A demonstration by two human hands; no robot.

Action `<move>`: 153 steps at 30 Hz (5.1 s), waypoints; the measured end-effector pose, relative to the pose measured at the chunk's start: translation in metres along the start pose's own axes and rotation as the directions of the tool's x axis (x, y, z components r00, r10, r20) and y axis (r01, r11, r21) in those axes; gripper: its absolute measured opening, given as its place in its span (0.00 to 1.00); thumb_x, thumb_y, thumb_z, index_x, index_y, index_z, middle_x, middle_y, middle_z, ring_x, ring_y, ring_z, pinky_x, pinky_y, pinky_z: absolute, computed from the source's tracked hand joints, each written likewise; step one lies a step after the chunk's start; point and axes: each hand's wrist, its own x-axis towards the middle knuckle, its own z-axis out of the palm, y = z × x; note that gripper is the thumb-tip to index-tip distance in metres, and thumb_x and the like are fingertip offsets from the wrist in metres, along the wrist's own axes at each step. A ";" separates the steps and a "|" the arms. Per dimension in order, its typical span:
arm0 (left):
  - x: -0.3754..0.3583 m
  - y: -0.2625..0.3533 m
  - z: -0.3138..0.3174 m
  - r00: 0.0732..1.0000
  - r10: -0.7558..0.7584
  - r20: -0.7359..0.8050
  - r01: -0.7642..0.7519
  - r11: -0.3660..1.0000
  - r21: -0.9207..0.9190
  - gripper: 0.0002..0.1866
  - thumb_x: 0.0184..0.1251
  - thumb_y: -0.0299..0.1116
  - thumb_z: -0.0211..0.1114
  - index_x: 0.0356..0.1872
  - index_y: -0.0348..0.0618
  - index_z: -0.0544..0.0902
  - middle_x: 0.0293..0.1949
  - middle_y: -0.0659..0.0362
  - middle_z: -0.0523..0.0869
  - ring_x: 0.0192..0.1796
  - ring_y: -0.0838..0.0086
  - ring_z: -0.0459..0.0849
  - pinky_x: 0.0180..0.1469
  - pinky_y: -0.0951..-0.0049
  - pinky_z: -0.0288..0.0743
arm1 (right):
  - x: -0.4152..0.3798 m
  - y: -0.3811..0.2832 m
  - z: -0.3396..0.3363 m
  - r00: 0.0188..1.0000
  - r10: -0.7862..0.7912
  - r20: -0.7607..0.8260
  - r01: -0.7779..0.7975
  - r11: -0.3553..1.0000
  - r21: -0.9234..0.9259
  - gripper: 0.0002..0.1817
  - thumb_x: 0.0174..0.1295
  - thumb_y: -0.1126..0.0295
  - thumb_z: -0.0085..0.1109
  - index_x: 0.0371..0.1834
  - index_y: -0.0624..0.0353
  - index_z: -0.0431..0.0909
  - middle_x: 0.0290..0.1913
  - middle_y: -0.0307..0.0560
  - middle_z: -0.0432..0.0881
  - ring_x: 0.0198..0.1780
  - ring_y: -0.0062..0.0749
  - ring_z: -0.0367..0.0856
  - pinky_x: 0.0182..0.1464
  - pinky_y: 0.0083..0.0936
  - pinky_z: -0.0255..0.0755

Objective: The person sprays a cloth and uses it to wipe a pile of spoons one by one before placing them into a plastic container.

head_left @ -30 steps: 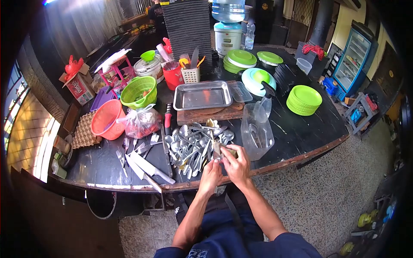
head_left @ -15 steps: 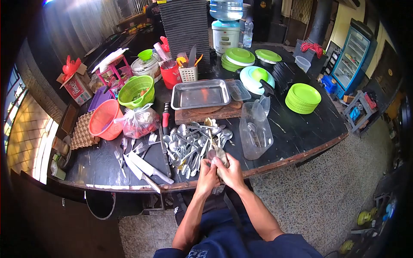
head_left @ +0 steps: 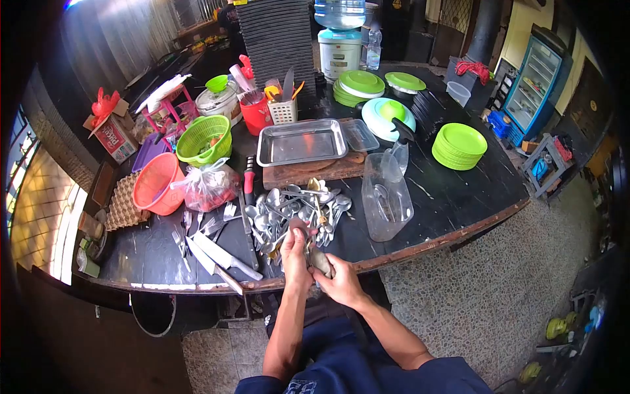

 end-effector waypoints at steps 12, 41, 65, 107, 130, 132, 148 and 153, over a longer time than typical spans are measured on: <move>0.014 0.019 -0.021 0.973 0.042 -0.227 -0.090 0.974 -0.206 0.14 0.82 0.47 0.59 0.52 0.47 0.77 0.28 0.62 0.81 0.18 0.79 0.73 0.19 0.76 0.68 | 0.019 -0.008 -0.019 0.887 0.189 0.421 -0.134 0.978 -0.158 0.19 0.62 0.59 0.72 0.44 0.65 0.83 0.30 0.56 0.86 0.30 0.38 0.87 0.35 0.36 0.77; -0.025 0.019 0.024 0.880 -0.436 0.191 0.403 0.896 0.189 0.08 0.88 0.45 0.47 0.48 0.57 0.62 0.23 0.70 0.63 0.18 0.87 0.57 0.18 0.82 0.50 | 0.066 0.004 -0.024 0.997 -0.027 -0.069 0.041 0.975 0.216 0.13 0.76 0.65 0.61 0.49 0.66 0.84 0.37 0.29 0.82 0.42 0.12 0.74 0.43 0.17 0.71; 0.019 0.029 -0.023 0.996 -0.016 -0.084 0.007 0.994 -0.107 0.19 0.83 0.48 0.57 0.59 0.45 0.81 0.21 0.67 0.74 0.18 0.81 0.70 0.23 0.75 0.71 | 0.002 -0.020 -0.029 0.974 -0.028 0.226 0.060 0.989 -0.137 0.21 0.62 0.59 0.74 0.46 0.67 0.84 0.35 0.53 0.83 0.33 0.41 0.85 0.38 0.37 0.76; -0.019 -0.001 0.027 0.989 0.067 -0.133 -0.082 0.990 -0.114 0.10 0.78 0.28 0.64 0.53 0.34 0.85 0.44 0.58 0.89 0.46 0.77 0.87 0.51 0.74 0.85 | 0.023 0.005 -0.009 0.992 -0.011 -0.123 0.012 1.000 0.009 0.16 0.70 0.65 0.67 0.50 0.69 0.83 0.40 0.58 0.85 0.41 0.47 0.87 0.44 0.36 0.78; 0.079 0.075 0.195 0.835 0.438 0.333 -0.392 0.898 -0.199 0.05 0.77 0.27 0.67 0.47 0.39 0.83 0.40 0.56 0.91 0.39 0.79 0.86 0.44 0.78 0.77 | -0.035 0.030 -0.037 0.992 0.111 0.059 -0.087 0.945 -0.315 0.22 0.62 0.55 0.70 0.49 0.62 0.86 0.44 0.54 0.85 0.47 0.52 0.86 0.51 0.41 0.79; 0.082 0.061 0.216 0.772 0.453 0.445 -0.429 0.889 -0.160 0.05 0.74 0.25 0.69 0.45 0.37 0.84 0.38 0.59 0.90 0.38 0.80 0.85 0.45 0.78 0.78 | -0.037 0.033 -0.040 0.993 0.112 0.047 -0.092 0.948 -0.304 0.22 0.62 0.55 0.70 0.49 0.63 0.86 0.45 0.54 0.85 0.47 0.53 0.86 0.52 0.40 0.79; 0.109 -0.039 0.214 0.616 0.161 0.771 -0.273 0.962 0.017 0.04 0.71 0.23 0.69 0.41 0.40 0.82 0.40 0.56 0.92 0.44 0.76 0.87 0.51 0.73 0.79 | -0.040 0.038 -0.045 0.990 0.104 0.096 -0.069 0.947 -0.315 0.22 0.62 0.57 0.70 0.50 0.64 0.86 0.50 0.55 0.87 0.53 0.51 0.85 0.57 0.38 0.78; 0.091 -0.051 0.198 0.519 -0.091 0.850 -0.350 0.885 0.308 0.05 0.67 0.15 0.66 0.38 0.35 0.81 0.37 0.56 0.89 0.43 0.74 0.87 0.49 0.72 0.80 | -0.038 0.034 -0.045 0.976 0.155 0.152 -0.098 0.939 -0.331 0.22 0.62 0.56 0.71 0.50 0.64 0.86 0.51 0.55 0.87 0.53 0.51 0.85 0.58 0.39 0.78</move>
